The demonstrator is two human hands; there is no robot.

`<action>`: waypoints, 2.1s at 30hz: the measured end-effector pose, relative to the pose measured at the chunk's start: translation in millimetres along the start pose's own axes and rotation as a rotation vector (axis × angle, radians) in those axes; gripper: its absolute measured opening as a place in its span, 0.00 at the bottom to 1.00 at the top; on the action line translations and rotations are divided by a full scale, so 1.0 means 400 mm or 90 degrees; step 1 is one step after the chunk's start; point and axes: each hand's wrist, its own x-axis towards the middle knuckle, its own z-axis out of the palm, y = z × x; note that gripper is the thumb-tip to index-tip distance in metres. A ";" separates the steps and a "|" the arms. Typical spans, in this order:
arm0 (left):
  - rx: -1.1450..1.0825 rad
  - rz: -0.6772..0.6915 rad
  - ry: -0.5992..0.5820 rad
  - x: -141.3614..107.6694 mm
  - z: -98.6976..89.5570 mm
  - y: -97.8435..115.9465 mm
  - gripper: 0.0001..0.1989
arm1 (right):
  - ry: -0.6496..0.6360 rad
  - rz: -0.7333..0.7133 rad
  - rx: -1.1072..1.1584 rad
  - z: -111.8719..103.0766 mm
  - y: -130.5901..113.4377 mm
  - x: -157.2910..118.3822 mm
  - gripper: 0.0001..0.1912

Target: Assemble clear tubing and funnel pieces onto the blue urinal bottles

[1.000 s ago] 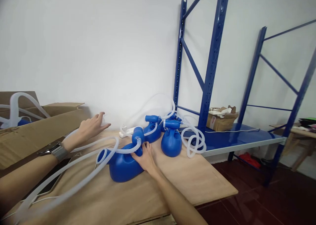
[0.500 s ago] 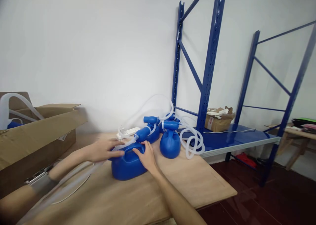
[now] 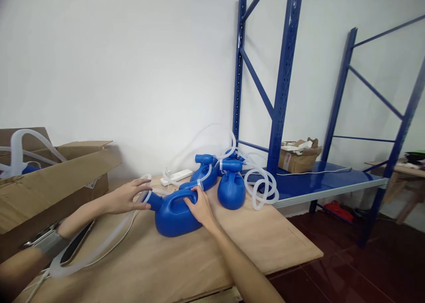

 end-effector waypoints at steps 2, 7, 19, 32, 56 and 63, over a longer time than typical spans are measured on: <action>0.032 0.034 0.036 -0.009 0.015 -0.005 0.39 | -0.005 -0.017 -0.003 0.002 0.004 0.002 0.16; 0.061 0.118 0.064 -0.017 0.020 -0.004 0.36 | 0.004 -0.018 -0.045 0.008 0.022 0.005 0.17; -0.291 -0.036 -0.065 -0.034 0.024 -0.007 0.36 | -0.013 -0.041 -0.031 -0.010 0.026 0.003 0.19; -0.277 -0.123 -0.023 -0.040 0.019 -0.001 0.34 | 0.035 0.094 0.038 -0.002 0.186 0.032 0.25; -0.102 0.123 0.126 0.148 0.072 0.226 0.39 | 0.001 -0.005 0.335 -0.052 -0.065 0.060 0.27; -0.205 0.155 0.139 0.171 0.107 0.174 0.35 | -0.045 -0.064 0.305 -0.061 -0.072 0.100 0.26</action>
